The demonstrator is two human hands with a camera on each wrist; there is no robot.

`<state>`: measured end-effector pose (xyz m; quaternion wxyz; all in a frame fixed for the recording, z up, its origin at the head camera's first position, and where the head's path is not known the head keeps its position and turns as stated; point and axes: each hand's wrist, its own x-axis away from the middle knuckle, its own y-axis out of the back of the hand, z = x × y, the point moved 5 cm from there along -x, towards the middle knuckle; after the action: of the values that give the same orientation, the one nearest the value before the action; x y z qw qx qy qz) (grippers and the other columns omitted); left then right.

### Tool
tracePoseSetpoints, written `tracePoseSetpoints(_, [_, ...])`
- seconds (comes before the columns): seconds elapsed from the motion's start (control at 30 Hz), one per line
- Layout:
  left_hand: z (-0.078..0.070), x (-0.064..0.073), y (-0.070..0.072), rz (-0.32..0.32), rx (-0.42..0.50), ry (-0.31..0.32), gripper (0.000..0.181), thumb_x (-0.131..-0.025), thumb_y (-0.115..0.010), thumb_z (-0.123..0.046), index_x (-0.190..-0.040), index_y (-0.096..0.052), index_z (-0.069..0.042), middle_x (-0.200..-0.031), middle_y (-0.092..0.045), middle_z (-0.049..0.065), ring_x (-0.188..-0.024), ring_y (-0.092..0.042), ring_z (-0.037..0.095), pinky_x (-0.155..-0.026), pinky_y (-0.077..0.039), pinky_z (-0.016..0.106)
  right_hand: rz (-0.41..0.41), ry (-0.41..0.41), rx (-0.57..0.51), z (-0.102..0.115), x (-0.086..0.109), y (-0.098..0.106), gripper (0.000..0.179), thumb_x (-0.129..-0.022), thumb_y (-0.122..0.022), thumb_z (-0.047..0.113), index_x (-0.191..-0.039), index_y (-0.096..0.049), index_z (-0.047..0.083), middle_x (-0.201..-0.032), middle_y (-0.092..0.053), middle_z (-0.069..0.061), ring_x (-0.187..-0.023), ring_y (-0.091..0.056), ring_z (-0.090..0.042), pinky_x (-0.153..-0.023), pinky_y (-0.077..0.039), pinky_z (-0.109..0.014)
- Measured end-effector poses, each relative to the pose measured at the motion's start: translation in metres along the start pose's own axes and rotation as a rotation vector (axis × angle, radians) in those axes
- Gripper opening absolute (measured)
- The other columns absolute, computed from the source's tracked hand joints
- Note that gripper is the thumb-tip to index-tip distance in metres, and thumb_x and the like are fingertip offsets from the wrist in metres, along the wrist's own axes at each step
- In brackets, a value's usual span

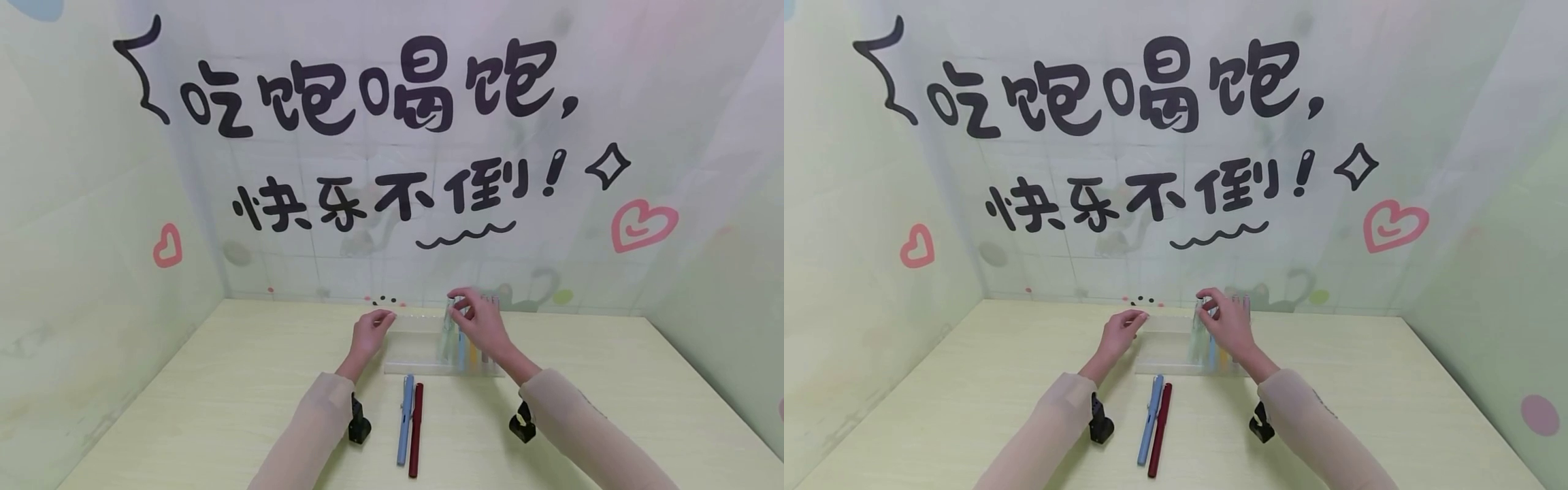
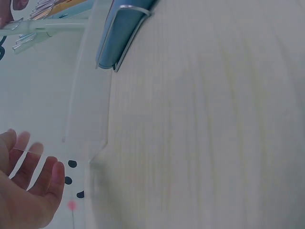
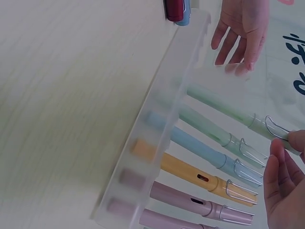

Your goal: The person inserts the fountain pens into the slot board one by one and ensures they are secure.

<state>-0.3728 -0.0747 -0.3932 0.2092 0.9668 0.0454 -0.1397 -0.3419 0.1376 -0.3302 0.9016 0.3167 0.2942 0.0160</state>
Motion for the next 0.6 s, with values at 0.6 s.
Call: tracePoseSetpoints(0.6, [0.0013,-0.0008,-0.0005,0.004,-0.005,0.001,0.024,-0.088,-0.055,-0.021,-0.099,-0.064,-0.002,-0.097,-0.063,0.011,-0.091,-0.057,0.024,-0.076,-0.047,0.035,0.078,-0.02,-0.047,-0.0014,-0.0029,-0.0069,0.021,-0.085,-0.058,0.009,-0.106,-0.056,0.01,-0.081,-0.062,-0.004,-0.054,-0.053,-0.013,-0.048,-0.047,-0.027])
